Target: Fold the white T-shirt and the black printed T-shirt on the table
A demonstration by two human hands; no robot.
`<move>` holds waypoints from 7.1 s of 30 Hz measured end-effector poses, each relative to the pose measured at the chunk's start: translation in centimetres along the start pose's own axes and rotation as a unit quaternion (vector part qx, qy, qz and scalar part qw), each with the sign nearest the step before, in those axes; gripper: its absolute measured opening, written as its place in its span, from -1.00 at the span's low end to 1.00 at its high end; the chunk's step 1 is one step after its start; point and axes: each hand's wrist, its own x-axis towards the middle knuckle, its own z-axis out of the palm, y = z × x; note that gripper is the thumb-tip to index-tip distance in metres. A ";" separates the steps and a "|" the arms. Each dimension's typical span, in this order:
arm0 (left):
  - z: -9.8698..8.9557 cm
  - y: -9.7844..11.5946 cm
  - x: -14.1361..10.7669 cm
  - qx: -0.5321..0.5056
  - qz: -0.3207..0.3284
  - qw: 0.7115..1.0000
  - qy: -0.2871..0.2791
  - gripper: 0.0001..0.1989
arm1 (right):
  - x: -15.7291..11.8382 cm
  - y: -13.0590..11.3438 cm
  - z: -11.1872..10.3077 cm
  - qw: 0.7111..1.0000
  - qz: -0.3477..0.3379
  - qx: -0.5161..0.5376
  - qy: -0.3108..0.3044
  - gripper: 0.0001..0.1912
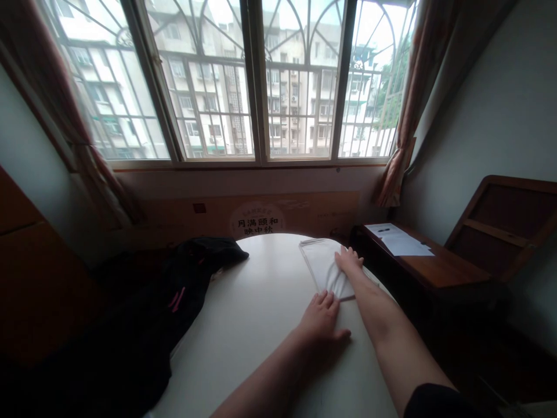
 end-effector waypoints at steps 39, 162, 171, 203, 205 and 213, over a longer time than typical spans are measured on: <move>-1.4 2.8 -0.4 0.091 0.041 0.995 0.005 -0.82 | -15.0 7.2 -2.8 0.986 -0.006 0.169 0.004 -0.36; -7.9 -5.8 -17.9 -0.136 -0.154 0.913 0.353 -0.83 | -27.0 -8.4 -1.7 0.905 -0.322 0.267 -0.075 -0.69; -8.1 -5.8 -17.7 -0.121 -0.146 0.918 0.348 -0.84 | -26.7 -8.5 -1.4 0.900 -0.327 0.283 -0.060 -0.70; -14.2 -10.8 -22.9 0.240 -0.394 0.789 0.406 -0.65 | -28.0 -9.3 -2.3 0.929 -0.307 0.187 -0.084 -0.71; -14.9 -12.4 -24.3 0.242 -0.470 0.762 0.374 -0.54 | -28.0 -9.2 -2.3 0.928 -0.309 0.188 -0.092 -0.71; -15.5 -11.0 -24.7 0.201 -0.423 0.765 0.442 -0.73 | -28.2 -9.1 -2.4 0.924 -0.318 0.187 -0.099 -0.68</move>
